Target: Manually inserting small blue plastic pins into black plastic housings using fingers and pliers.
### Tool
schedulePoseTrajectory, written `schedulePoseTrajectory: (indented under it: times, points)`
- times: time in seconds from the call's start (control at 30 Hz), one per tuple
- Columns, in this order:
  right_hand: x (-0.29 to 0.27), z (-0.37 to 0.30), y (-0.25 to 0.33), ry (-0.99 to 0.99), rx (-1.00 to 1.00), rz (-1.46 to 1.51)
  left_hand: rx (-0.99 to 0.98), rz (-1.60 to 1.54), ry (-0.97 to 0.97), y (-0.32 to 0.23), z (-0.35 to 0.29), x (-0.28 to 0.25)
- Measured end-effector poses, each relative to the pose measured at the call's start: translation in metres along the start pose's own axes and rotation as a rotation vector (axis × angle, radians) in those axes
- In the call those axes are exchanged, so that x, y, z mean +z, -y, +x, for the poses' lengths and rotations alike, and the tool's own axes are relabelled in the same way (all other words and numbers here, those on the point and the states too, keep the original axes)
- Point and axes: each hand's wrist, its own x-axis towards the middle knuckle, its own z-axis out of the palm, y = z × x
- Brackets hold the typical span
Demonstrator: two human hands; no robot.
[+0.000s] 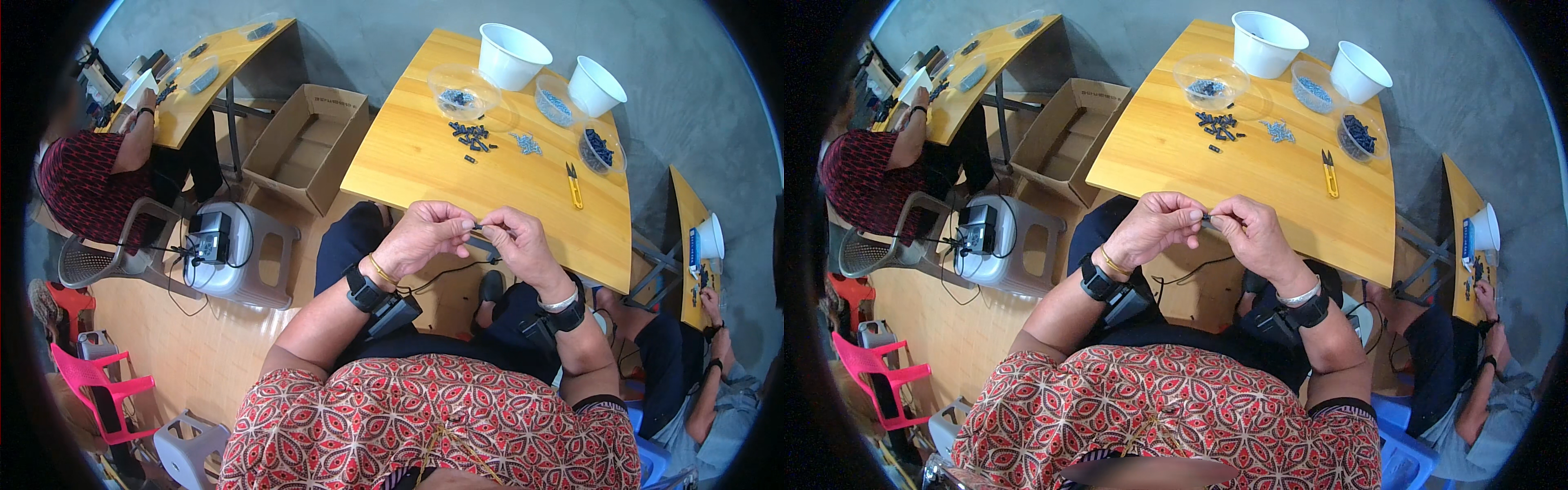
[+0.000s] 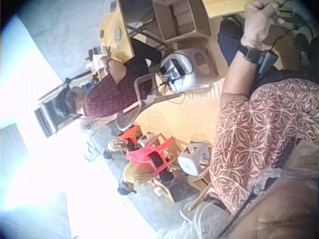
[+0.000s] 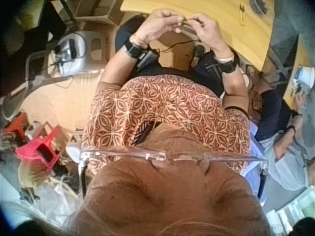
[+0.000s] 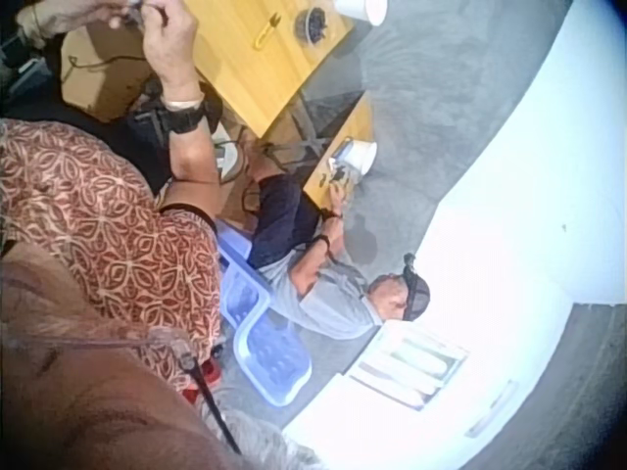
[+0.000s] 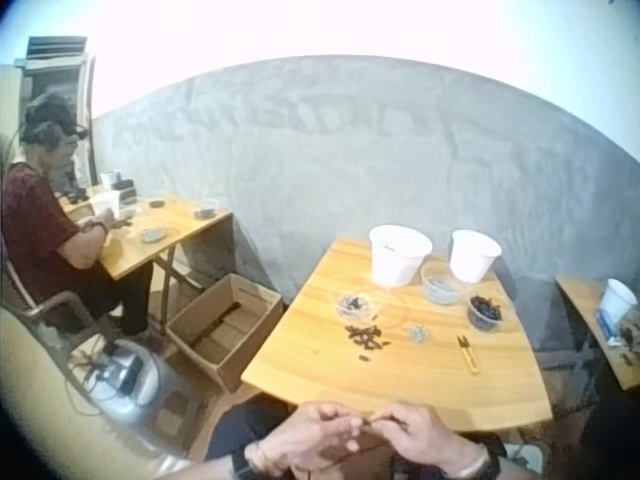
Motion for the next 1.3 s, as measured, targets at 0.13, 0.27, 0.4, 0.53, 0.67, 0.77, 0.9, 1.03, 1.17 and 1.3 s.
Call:
schedulePoseTrajectory:
  times: [0.13,0.27,0.4,0.53,0.67,0.77,0.9,1.03,1.17,1.3]
  points:
    - [0.005,0.000,-0.007,-0.066,0.056,0.065,0.042,-0.078,-0.026,0.000,0.004,0.002]
    - [0.014,0.002,-0.022,-0.154,0.029,0.136,0.115,-0.048,-0.083,0.006,0.015,0.006]
    - [0.013,0.009,-0.034,-0.241,-0.137,-0.127,0.246,0.327,-0.175,0.020,0.037,0.002]
    - [0.006,0.013,-0.052,-0.258,-0.278,-0.451,0.772,1.178,-0.279,0.029,0.059,-0.005]
    - [0.002,0.010,-0.057,-0.260,-0.255,-0.581,0.836,1.437,-0.308,0.033,0.063,-0.003]
    - [-0.002,0.013,-0.054,-0.197,-0.241,-0.590,0.847,1.487,-0.300,0.030,0.060,-0.001]
    - [-0.001,0.032,-0.059,-0.442,0.078,-0.122,0.895,1.494,-0.290,0.029,0.058,0.002]
    - [0.016,0.059,-0.068,-0.507,0.023,-0.247,0.924,1.501,-0.303,0.035,0.058,0.000]
    - [0.024,0.063,-0.067,-0.479,-0.052,-0.468,0.924,1.513,-0.292,0.038,0.057,-0.001]
    - [0.023,0.061,-0.068,-0.444,-0.091,-0.542,0.935,1.457,-0.304,0.036,0.057,0.001]
